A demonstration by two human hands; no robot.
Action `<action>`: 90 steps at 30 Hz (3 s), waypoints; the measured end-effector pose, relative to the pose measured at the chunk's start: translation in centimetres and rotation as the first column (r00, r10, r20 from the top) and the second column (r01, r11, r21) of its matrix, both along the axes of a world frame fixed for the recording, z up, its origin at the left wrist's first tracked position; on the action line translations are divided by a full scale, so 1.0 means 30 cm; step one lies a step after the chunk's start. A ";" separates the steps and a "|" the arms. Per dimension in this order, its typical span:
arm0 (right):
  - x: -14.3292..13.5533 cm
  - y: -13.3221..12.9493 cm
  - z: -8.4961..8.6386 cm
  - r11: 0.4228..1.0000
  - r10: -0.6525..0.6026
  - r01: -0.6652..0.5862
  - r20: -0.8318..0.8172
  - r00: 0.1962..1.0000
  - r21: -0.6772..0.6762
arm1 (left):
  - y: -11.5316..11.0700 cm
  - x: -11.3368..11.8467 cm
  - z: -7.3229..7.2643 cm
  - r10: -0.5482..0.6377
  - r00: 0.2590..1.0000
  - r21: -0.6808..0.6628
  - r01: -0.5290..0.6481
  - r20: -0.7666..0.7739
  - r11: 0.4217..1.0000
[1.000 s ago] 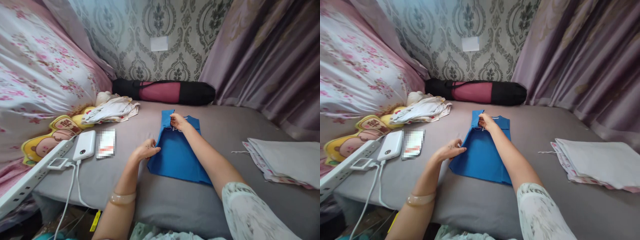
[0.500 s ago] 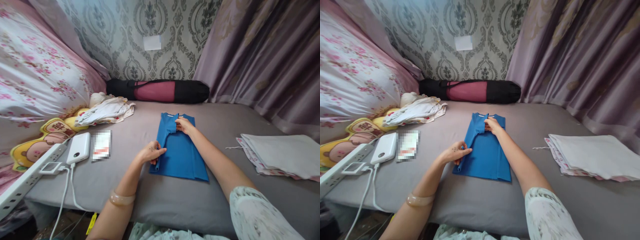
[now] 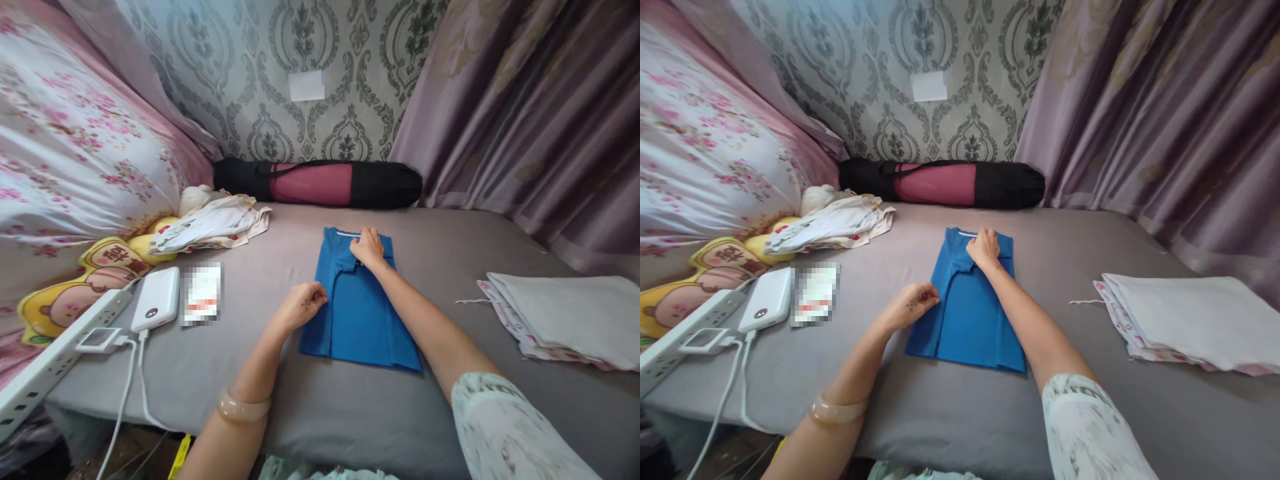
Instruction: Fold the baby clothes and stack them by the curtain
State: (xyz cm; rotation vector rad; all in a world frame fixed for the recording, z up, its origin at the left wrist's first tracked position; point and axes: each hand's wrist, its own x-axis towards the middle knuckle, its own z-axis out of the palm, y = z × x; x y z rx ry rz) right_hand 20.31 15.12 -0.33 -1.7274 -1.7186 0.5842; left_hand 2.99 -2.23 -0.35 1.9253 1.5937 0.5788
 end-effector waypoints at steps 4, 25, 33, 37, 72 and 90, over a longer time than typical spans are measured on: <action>-0.079 0.069 -0.002 0.971 0.181 -0.220 0.310 0.933 0.095 | 0.000 -0.009 -0.005 -0.007 0.997 0.041 0.010 -0.075 0.999; -0.249 0.288 -0.128 0.983 0.185 -0.177 0.305 0.934 -0.055 | -0.002 -0.043 -0.029 -0.137 0.983 -0.166 0.116 -0.123 0.979; -0.230 0.253 -0.089 0.965 0.249 -0.258 0.415 0.875 -0.035 | -0.007 -0.024 -0.022 -0.102 0.979 -0.081 0.089 -0.178 0.993; -0.192 0.220 -0.048 0.944 0.280 -0.328 0.452 0.847 0.029 | -0.012 0.003 -0.026 -0.064 0.975 0.126 0.093 -0.214 0.988; 0.014 0.113 -0.034 0.984 0.179 -0.131 0.588 0.789 -0.125 | 0.021 0.032 -0.111 0.055 0.950 0.230 0.019 -0.309 0.973; -0.101 -0.029 -0.005 0.941 0.274 -0.336 0.506 0.818 0.033 | 0.028 0.003 -0.158 0.095 0.977 0.328 -0.028 -0.191 0.944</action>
